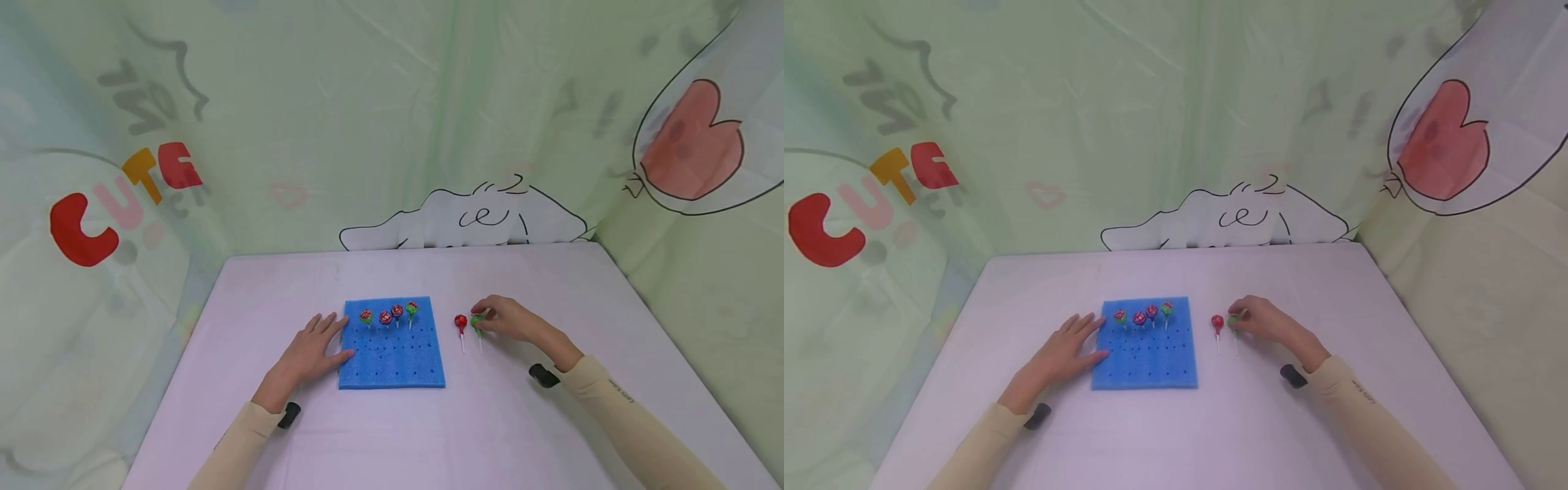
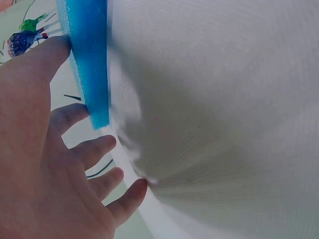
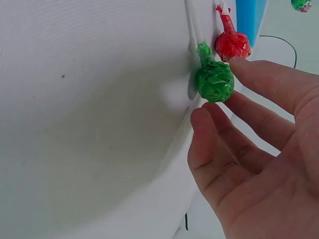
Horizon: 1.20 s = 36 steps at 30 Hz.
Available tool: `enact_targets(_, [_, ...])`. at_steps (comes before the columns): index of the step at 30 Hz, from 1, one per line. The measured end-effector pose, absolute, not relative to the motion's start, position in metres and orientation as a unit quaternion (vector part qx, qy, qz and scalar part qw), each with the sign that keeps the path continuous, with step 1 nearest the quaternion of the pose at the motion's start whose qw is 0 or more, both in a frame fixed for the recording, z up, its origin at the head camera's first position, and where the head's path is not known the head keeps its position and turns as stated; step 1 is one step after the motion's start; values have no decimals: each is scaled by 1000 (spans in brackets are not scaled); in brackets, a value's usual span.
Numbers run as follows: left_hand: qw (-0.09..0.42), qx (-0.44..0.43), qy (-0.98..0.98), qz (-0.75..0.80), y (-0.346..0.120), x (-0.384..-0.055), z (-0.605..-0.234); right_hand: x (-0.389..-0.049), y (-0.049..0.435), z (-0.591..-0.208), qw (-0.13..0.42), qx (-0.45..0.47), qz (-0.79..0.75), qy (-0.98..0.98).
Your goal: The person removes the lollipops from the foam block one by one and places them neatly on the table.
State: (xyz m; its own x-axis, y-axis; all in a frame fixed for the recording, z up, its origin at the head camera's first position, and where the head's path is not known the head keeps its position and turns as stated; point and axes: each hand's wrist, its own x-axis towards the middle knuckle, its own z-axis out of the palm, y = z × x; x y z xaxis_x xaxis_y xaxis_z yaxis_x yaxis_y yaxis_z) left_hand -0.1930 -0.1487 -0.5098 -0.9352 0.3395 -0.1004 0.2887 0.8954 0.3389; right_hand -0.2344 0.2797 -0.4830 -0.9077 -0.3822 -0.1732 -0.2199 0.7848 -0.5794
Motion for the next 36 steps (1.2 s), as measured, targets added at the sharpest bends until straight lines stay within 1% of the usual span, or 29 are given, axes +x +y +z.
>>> enact_targets(7, [75, 163, 971, 160, -149, -193, -510, -234, 274, -479, 133, -152, -283, 938])
enact_targets(14, [70, 167, 971, 158, -150, -194, -512, -236, 266, -476, 124, -166, -272, 940])
enact_targets(36, [68, 163, 970, 165, -151, -193, -515, -234, 222, -469, 60, -189, -296, 934])
